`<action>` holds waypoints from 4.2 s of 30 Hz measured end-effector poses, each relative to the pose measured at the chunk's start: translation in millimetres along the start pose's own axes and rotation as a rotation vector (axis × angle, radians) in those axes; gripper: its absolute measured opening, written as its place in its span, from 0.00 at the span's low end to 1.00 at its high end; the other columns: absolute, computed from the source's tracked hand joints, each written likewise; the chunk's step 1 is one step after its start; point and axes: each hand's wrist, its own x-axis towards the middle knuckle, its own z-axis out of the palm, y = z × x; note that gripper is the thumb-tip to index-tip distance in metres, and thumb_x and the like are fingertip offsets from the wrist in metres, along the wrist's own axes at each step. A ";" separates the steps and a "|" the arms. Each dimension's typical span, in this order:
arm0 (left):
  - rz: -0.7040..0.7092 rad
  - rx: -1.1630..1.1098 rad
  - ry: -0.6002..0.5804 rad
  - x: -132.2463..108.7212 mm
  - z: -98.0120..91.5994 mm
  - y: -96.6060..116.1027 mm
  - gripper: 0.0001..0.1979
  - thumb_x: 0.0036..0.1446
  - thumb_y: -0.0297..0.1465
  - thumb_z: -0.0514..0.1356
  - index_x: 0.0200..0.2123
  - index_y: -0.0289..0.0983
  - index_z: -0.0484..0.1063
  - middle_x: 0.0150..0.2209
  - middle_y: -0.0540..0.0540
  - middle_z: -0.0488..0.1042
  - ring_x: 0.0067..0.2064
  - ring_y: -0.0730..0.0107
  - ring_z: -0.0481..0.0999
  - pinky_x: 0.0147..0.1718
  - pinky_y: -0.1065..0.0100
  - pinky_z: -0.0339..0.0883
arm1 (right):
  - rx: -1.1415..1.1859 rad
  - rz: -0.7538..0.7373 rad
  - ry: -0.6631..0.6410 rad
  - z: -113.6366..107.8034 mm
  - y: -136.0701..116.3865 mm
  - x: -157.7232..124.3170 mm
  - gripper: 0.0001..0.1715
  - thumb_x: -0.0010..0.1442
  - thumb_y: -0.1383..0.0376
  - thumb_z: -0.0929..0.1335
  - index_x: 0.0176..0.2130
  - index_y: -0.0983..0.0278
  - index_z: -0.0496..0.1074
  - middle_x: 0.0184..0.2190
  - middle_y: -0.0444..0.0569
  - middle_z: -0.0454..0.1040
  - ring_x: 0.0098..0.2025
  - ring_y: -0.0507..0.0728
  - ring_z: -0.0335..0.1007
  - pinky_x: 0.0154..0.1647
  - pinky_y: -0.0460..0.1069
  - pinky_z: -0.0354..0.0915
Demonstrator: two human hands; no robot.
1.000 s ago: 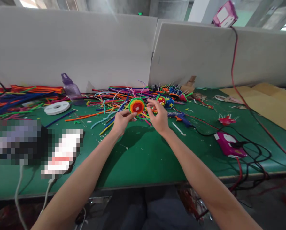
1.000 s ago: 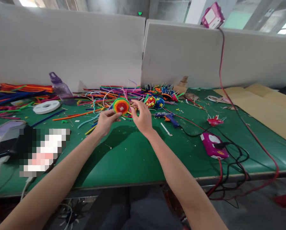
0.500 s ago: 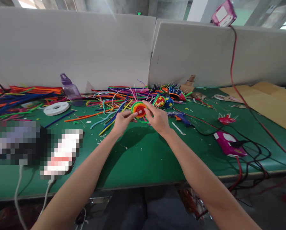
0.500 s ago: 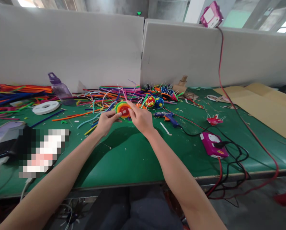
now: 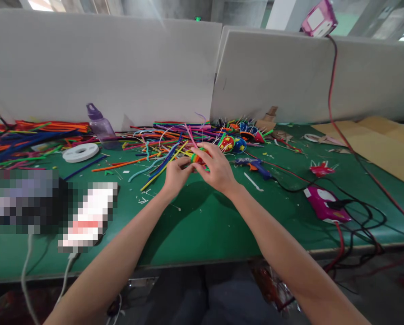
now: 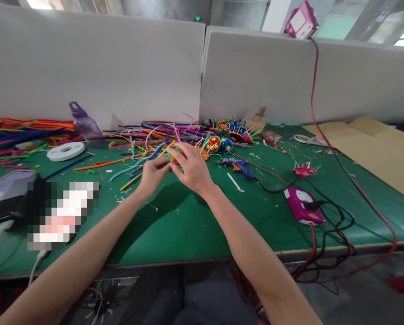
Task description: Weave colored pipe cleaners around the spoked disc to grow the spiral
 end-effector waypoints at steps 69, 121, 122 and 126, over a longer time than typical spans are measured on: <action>-0.578 -0.626 0.247 14.9 -10.9 -1.4 0.10 0.59 0.35 0.62 0.30 0.35 0.77 0.32 0.44 0.80 0.33 0.70 0.79 0.35 0.68 0.74 | -0.103 0.185 -0.072 9.7 26.6 -11.2 0.13 0.66 0.69 0.62 0.39 0.65 0.76 0.35 0.53 0.77 0.40 0.59 0.72 0.41 0.53 0.66; -0.506 -0.456 -0.197 8.5 -15.4 0.3 0.10 0.44 0.31 0.72 0.29 0.34 0.76 0.30 0.48 0.77 0.31 0.76 0.75 0.28 0.76 0.70 | 1.544 1.071 -0.038 -0.7 55.1 -9.5 0.19 0.39 0.59 0.79 0.20 0.61 0.69 0.17 0.38 0.63 0.24 0.48 0.61 0.27 0.47 0.61; -0.506 -0.459 -0.193 8.7 -15.3 -0.4 0.10 0.44 0.31 0.72 0.29 0.34 0.77 0.30 0.48 0.77 0.31 0.76 0.75 0.28 0.76 0.70 | 1.551 1.077 -0.021 0.2 55.2 -9.4 0.18 0.40 0.60 0.79 0.21 0.61 0.69 0.17 0.38 0.63 0.24 0.48 0.62 0.27 0.47 0.61; -0.500 -0.477 -0.171 9.4 -15.3 -1.1 0.10 0.45 0.31 0.71 0.30 0.34 0.77 0.31 0.48 0.77 0.30 0.77 0.74 0.28 0.76 0.70 | 1.591 1.108 0.033 2.8 53.4 -7.6 0.15 0.42 0.61 0.79 0.27 0.61 0.72 0.21 0.39 0.68 0.27 0.48 0.66 0.26 0.45 0.62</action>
